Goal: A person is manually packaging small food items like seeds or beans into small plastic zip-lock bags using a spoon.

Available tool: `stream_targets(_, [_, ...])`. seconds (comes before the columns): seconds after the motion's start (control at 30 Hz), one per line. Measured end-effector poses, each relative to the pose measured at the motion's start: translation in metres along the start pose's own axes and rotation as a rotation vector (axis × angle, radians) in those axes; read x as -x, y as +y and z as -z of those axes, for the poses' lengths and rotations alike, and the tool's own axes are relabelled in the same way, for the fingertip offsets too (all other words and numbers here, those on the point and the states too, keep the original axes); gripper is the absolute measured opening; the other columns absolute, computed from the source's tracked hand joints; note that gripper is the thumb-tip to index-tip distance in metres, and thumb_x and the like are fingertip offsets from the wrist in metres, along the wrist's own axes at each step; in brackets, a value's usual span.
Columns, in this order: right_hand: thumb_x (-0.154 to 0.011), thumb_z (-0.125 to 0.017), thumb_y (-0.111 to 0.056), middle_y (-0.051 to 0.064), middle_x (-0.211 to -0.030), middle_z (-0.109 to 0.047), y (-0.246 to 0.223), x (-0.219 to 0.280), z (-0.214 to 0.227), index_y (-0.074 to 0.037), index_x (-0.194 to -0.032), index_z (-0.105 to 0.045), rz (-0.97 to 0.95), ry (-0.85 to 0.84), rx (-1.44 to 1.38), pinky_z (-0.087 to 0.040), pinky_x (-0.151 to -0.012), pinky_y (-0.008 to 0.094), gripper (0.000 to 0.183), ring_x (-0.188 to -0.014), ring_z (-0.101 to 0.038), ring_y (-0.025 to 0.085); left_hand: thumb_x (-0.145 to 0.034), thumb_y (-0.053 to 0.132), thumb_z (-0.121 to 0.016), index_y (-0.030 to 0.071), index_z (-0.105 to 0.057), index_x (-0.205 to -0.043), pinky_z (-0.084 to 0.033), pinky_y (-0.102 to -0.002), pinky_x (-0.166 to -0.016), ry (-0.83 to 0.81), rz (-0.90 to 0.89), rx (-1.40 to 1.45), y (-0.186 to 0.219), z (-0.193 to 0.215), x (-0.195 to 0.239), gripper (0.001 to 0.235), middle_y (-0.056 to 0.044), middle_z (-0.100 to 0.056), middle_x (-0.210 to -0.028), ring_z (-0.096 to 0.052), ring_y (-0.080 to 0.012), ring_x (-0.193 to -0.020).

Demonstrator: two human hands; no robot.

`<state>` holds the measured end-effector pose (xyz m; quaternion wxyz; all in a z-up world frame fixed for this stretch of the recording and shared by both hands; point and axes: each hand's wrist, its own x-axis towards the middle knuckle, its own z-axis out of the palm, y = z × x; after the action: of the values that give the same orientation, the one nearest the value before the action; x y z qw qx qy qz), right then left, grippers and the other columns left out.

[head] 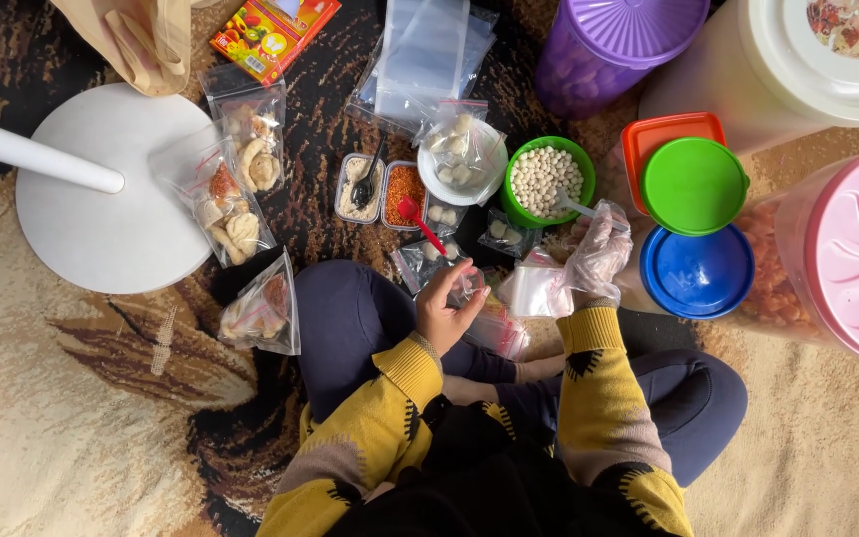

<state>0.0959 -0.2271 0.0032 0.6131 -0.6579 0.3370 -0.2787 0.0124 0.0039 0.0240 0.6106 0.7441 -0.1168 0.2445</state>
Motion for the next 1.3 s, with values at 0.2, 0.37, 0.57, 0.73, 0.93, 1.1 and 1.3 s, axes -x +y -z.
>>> stream_targets(0.2, [-0.099, -0.062, -0.022, 0.010, -0.068, -0.063, -0.022, 0.009, 0.003, -0.008, -0.098, -0.058, -0.160, -0.032, -0.286, -0.050, -0.035, 0.027, 0.015, -0.048, -0.057, 0.014, -0.078, 0.012, -0.088, 0.005, -0.072, -0.123, -0.060, -0.034, -0.071, 0.008, -0.004, -0.011, -0.004, -0.010, -0.016, 0.049, -0.012, -0.075, -0.100, -0.074, -0.0279, -0.084])
stream_targets(0.37, [-0.099, -0.063, -0.019, 0.010, -0.070, -0.062, -0.016, 0.013, -0.001, -0.005, -0.103, -0.057, -0.200, -0.031, -0.343, -0.052, -0.036, 0.029, 0.016, -0.050, -0.058, 0.013, -0.077, 0.014, -0.089, 0.004, -0.070, -0.125, -0.061, -0.038, -0.074, -0.021, -0.039, -0.023, -0.008, -0.019, -0.039, 0.052, -0.013, -0.074, -0.100, -0.074, -0.0298, -0.086])
stream_targets(0.57, [-0.097, -0.062, -0.018, 0.007, -0.071, -0.060, -0.001, 0.011, -0.008, -0.007, -0.100, -0.057, -0.301, -0.029, -0.449, -0.049, -0.038, 0.026, 0.013, -0.052, -0.057, 0.013, -0.077, 0.018, -0.089, 0.008, -0.070, -0.125, -0.060, -0.039, -0.077, -0.013, -0.120, -0.090, -0.026, -0.039, -0.064, 0.053, -0.011, -0.074, -0.101, -0.072, -0.0288, -0.089])
stream_targets(0.73, [-0.097, -0.064, -0.017, 0.003, -0.073, -0.057, -0.013, 0.019, 0.008, -0.008, -0.103, -0.059, -0.349, 0.011, -0.529, -0.047, -0.044, 0.026, 0.012, -0.056, -0.057, 0.012, -0.079, 0.019, -0.087, 0.012, -0.069, -0.129, -0.057, -0.041, -0.079, -0.096, -0.124, -0.147, -0.038, -0.055, -0.084, 0.054, -0.008, -0.073, -0.100, -0.070, -0.0267, -0.088])
stream_targets(0.93, [-0.096, -0.067, -0.021, 0.000, -0.078, -0.052, -0.017, 0.019, 0.020, -0.009, -0.103, -0.060, -0.400, 0.015, -0.626, -0.047, -0.052, 0.025, 0.015, -0.063, -0.056, 0.013, -0.074, 0.022, -0.087, 0.018, -0.071, -0.124, -0.054, -0.040, -0.080, -0.144, -0.220, -0.230, -0.075, -0.079, -0.099, 0.053, -0.002, -0.072, -0.097, -0.067, -0.0250, -0.092])
stream_targets(1.1, [-0.096, -0.064, -0.024, -0.002, -0.078, -0.049, -0.018, 0.019, 0.019, -0.014, -0.101, -0.059, -0.386, -0.065, -0.656, -0.047, -0.055, 0.025, 0.012, -0.066, -0.055, 0.012, -0.077, 0.026, -0.086, 0.024, -0.066, -0.133, -0.051, -0.041, -0.084, -0.270, -0.195, -0.307, -0.094, -0.088, -0.112, 0.059, 0.004, -0.070, -0.103, -0.063, -0.0210, -0.103])
stream_targets(1.3, [-0.099, -0.063, -0.031, -0.004, -0.082, -0.049, -0.036, 0.021, 0.017, -0.014, -0.106, -0.057, -0.301, -0.133, -0.628, -0.048, -0.059, 0.024, 0.019, -0.070, -0.053, 0.009, -0.070, 0.028, -0.088, 0.025, -0.064, -0.133, -0.049, -0.043, -0.088, -0.355, -0.281, -0.414, -0.118, -0.095, -0.121, 0.068, 0.004, -0.067, -0.102, -0.061, -0.0208, -0.106])
